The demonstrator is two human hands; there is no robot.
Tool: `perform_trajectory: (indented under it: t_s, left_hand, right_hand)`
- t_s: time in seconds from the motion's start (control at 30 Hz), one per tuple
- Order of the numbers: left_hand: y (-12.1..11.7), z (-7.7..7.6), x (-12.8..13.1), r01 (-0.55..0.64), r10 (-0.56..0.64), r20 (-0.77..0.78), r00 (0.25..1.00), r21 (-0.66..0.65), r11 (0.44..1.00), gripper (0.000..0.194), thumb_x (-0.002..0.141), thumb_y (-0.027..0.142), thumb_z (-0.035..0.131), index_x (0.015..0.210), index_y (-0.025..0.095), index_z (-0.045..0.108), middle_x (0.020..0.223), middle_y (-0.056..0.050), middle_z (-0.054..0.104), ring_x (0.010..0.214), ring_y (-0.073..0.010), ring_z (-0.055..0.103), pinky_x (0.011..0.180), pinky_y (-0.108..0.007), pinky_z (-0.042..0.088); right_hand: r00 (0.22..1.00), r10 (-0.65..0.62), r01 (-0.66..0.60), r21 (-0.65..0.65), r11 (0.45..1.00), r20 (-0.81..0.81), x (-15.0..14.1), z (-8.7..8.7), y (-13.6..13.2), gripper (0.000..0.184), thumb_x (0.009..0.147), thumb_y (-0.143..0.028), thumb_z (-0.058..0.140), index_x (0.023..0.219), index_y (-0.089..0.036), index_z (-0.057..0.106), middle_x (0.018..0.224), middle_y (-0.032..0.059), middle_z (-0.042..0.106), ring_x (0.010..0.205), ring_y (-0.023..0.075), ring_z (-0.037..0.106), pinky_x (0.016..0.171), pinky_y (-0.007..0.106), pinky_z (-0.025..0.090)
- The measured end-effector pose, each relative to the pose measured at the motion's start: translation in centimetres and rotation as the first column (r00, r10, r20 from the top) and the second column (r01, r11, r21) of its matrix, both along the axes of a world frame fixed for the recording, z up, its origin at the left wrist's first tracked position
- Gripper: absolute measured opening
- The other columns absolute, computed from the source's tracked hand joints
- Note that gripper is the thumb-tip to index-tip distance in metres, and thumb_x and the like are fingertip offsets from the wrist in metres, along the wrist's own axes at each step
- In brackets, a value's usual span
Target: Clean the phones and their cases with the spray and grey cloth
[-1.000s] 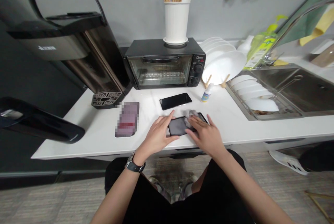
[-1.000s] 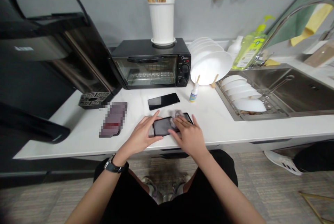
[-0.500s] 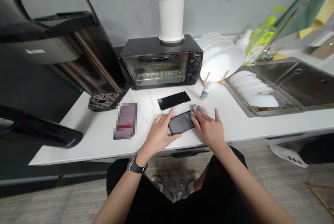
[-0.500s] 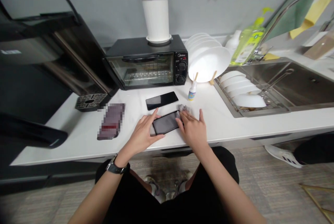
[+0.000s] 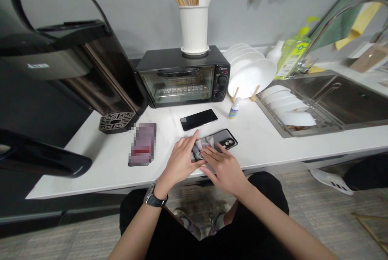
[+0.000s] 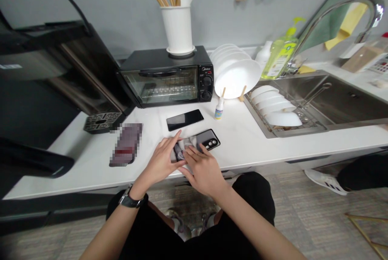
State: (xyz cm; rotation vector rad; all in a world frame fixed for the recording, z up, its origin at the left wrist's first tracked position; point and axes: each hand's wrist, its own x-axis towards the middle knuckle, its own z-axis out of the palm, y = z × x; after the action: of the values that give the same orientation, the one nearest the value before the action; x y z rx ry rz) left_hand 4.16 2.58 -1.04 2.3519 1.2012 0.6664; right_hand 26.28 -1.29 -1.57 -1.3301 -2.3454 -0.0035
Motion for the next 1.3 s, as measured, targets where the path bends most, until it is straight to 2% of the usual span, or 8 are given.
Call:
perform_trajectory:
  t_s: [0.17, 0.3, 0.47, 0.6, 0.77, 0.9, 1.07, 1.3]
  left_hand:
    - [0.1, -0.2, 0.0, -0.006, 0.006, 0.007, 1.0, 0.002, 1.0, 0.105, 0.087, 0.044, 0.08, 0.168, 0.032, 0.013, 0.146, -0.009, 0.06, 0.13, -0.0325, 0.052, 0.112, -0.049, 0.041]
    - [0.1, -0.3, -0.1, -0.005, 0.005, 0.001, 1.0, 0.007, 1.0, 0.102, 0.089, 0.044, 0.078, 0.168, 0.031, 0.015, 0.145, -0.01, 0.06, 0.13, -0.0324, 0.053, 0.111, -0.048, 0.042]
    - [0.1, -0.2, -0.1, -0.005, 0.005, -0.003, 1.0, 0.018, 1.0, 0.108, 0.086, 0.043, 0.081, 0.168, 0.033, 0.011, 0.145, -0.008, 0.06, 0.129, -0.032, 0.053, 0.111, -0.049, 0.042]
    - [0.0, -0.1, 0.0, -0.009, 0.009, -0.003, 1.0, 0.004, 1.0, 0.106, 0.088, 0.04, 0.08, 0.168, 0.032, 0.012, 0.144, -0.009, 0.06, 0.128, -0.0317, 0.053, 0.11, -0.048, 0.043]
    - [0.0, 0.1, 0.1, -0.025, 0.025, -0.011, 1.0, -0.008, 1.0, 0.108, 0.086, 0.042, 0.082, 0.168, 0.033, 0.012, 0.145, -0.008, 0.06, 0.128, -0.0321, 0.052, 0.11, -0.049, 0.042]
    - [0.1, 0.2, 0.1, -0.035, 0.035, -0.022, 0.999, -0.016, 0.999, 0.108, 0.086, 0.04, 0.082, 0.168, 0.031, 0.013, 0.143, -0.01, 0.06, 0.127, -0.0327, 0.052, 0.109, -0.049, 0.044]
    - [0.3, 0.1, 0.2, -0.023, 0.023, -0.012, 1.0, -0.013, 1.0, 0.106, 0.086, 0.038, 0.082, 0.167, 0.033, 0.014, 0.145, -0.008, 0.059, 0.128, -0.0319, 0.052, 0.111, -0.049, 0.042]
    - [0.5, 0.0, 0.1, -0.021, 0.021, -0.014, 1.0, -0.026, 0.999, 0.102, 0.088, 0.039, 0.079, 0.167, 0.032, 0.015, 0.142, -0.008, 0.06, 0.126, -0.031, 0.052, 0.109, -0.048, 0.044]
  right_hand:
    - [0.963, -0.27, 0.27, 0.026, 0.963, -0.007, -0.3, 0.0, 0.0, 0.05, 0.108, -0.049, 0.045, 0.136, -0.013, 0.065, 0.137, 0.0204, 0.069, 0.131, 0.0328, 0.064, 0.121, 0.06, 0.032]
    - [0.999, 0.044, -0.045, -0.039, 0.998, -0.017, -0.8, 0.0, 0.1, 0.061, 0.104, -0.061, 0.048, 0.139, -0.014, 0.063, 0.143, 0.0174, 0.066, 0.137, 0.0299, 0.059, 0.123, 0.052, 0.033]
    - [0.974, -0.225, 0.225, 0.001, 0.974, -0.018, -0.2, 0.0, 0.3, 0.055, 0.107, -0.054, 0.046, 0.139, -0.013, 0.063, 0.139, 0.0193, 0.068, 0.136, 0.0349, 0.06, 0.123, 0.063, 0.028]
    - [0.996, 0.086, -0.087, -0.044, 0.995, -0.022, -0.4, -0.2, 0.1, 0.062, 0.103, -0.062, 0.047, 0.142, -0.015, 0.06, 0.147, 0.0165, 0.063, 0.139, 0.0299, 0.058, 0.123, 0.053, 0.033]
    - [0.974, -0.221, 0.22, -0.016, 0.975, -0.049, -0.3, -0.4, 0.5, 0.064, 0.105, -0.062, 0.042, 0.141, -0.011, 0.057, 0.141, 0.0227, 0.066, 0.135, 0.0346, 0.06, 0.122, 0.062, 0.029]
    - [0.998, -0.022, 0.019, -0.05, 0.999, -0.057, -1.2, -0.6, 0.1, 0.069, 0.102, -0.067, 0.046, 0.142, -0.012, 0.054, 0.149, 0.0213, 0.06, 0.144, 0.0323, 0.053, 0.127, 0.058, 0.024]
    - [0.969, -0.239, 0.237, -0.044, 0.97, -0.055, -0.8, -0.2, 0.5, 0.057, 0.105, -0.06, 0.044, 0.139, -0.018, 0.06, 0.143, 0.0182, 0.065, 0.138, 0.0335, 0.059, 0.126, 0.067, 0.014]
    - [0.995, -0.091, 0.088, -0.062, 0.994, -0.048, -1.1, -0.2, 0.3, 0.059, 0.104, -0.063, 0.045, 0.142, -0.021, 0.061, 0.145, 0.0121, 0.065, 0.138, 0.0311, 0.059, 0.127, 0.063, 0.019]
